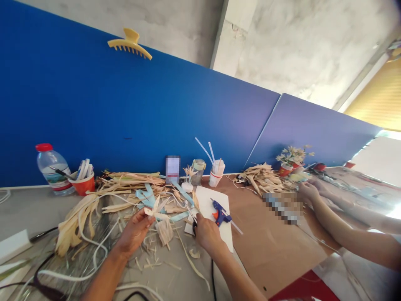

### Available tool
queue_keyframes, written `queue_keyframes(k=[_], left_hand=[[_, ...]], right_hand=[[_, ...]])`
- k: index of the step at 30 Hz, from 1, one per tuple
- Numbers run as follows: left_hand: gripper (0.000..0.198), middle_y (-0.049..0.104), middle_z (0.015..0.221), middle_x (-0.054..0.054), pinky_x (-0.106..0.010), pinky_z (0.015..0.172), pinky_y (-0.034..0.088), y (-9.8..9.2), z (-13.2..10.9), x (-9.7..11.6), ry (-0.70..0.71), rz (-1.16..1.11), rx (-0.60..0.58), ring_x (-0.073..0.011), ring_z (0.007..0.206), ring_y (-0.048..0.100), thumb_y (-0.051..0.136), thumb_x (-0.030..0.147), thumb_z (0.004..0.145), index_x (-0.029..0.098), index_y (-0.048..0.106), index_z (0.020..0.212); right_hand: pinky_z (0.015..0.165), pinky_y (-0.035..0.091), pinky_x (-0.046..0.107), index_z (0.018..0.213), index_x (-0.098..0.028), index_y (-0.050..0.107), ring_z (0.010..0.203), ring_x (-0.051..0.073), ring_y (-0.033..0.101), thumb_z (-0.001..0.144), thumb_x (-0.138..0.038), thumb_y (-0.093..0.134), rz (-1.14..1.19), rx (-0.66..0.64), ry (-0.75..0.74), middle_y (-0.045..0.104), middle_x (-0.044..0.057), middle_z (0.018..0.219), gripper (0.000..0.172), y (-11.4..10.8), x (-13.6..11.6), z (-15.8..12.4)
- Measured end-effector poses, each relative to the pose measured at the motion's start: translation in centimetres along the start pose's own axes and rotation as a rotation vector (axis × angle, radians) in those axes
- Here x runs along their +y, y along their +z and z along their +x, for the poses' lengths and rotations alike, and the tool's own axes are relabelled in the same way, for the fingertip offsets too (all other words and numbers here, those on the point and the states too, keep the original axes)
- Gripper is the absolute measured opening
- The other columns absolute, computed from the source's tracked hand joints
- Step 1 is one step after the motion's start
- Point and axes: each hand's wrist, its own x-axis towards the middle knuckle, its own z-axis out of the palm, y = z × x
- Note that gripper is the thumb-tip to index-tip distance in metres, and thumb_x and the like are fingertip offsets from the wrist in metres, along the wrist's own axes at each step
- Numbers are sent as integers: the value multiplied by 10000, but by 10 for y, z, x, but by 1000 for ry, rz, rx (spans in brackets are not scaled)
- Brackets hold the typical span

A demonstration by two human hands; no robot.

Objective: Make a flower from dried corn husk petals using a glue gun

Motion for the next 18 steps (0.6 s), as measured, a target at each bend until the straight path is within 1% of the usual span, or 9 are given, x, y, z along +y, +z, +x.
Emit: queue_keyframes(k=[2, 5, 8, 11, 15, 18], left_hand=[[270, 461, 533, 42, -256, 606, 379, -1, 1, -1, 2, -46, 6, -133, 584, 443, 767, 388, 581, 214, 563, 612], [209, 506, 543, 45, -237, 602, 372, -3, 1, -3, 7, -148, 16, -115, 572, 447, 776, 313, 586, 207, 599, 615], [176, 542, 559, 45, -224, 597, 376, -3, 1, -3, 2, -212, 28, -103, 563, 454, 785, 274, 581, 205, 633, 637], [172, 577, 581, 39, -219, 621, 395, -2, 0, -1, -5, -226, 41, -106, 589, 482, 790, 274, 577, 206, 654, 658], [177, 582, 571, 42, -220, 626, 405, 1, -1, 1, 2, -224, 58, -106, 584, 489, 794, 284, 570, 209, 665, 665], [193, 595, 591, 34, -226, 620, 411, 3, -1, 3, -5, -223, 63, -113, 590, 503, 804, 292, 552, 207, 665, 655]], right_hand=[[713, 475, 334, 1085, -109, 543, 895, 284, 665, 827, -132, 447, 3, 26, 14, 693, 177, 926, 277, 6, -5, 5], [717, 478, 333, 1112, -106, 530, 908, 282, 662, 831, -122, 443, 6, 49, 20, 691, 174, 923, 295, 7, -13, 10], [726, 482, 336, 1082, -85, 558, 915, 283, 660, 829, -109, 433, -13, 20, 3, 687, 190, 935, 284, 3, -19, 15], [731, 494, 353, 1051, -64, 595, 922, 298, 659, 815, -95, 426, -55, -14, -37, 684, 207, 957, 292, -3, -22, 18], [739, 508, 354, 983, -79, 655, 923, 303, 662, 781, -121, 487, -71, -51, -101, 690, 206, 957, 267, -11, -21, 16], [723, 518, 359, 970, -80, 675, 911, 304, 668, 762, -77, 475, -91, -73, -127, 695, 213, 933, 288, -15, -21, 14]])
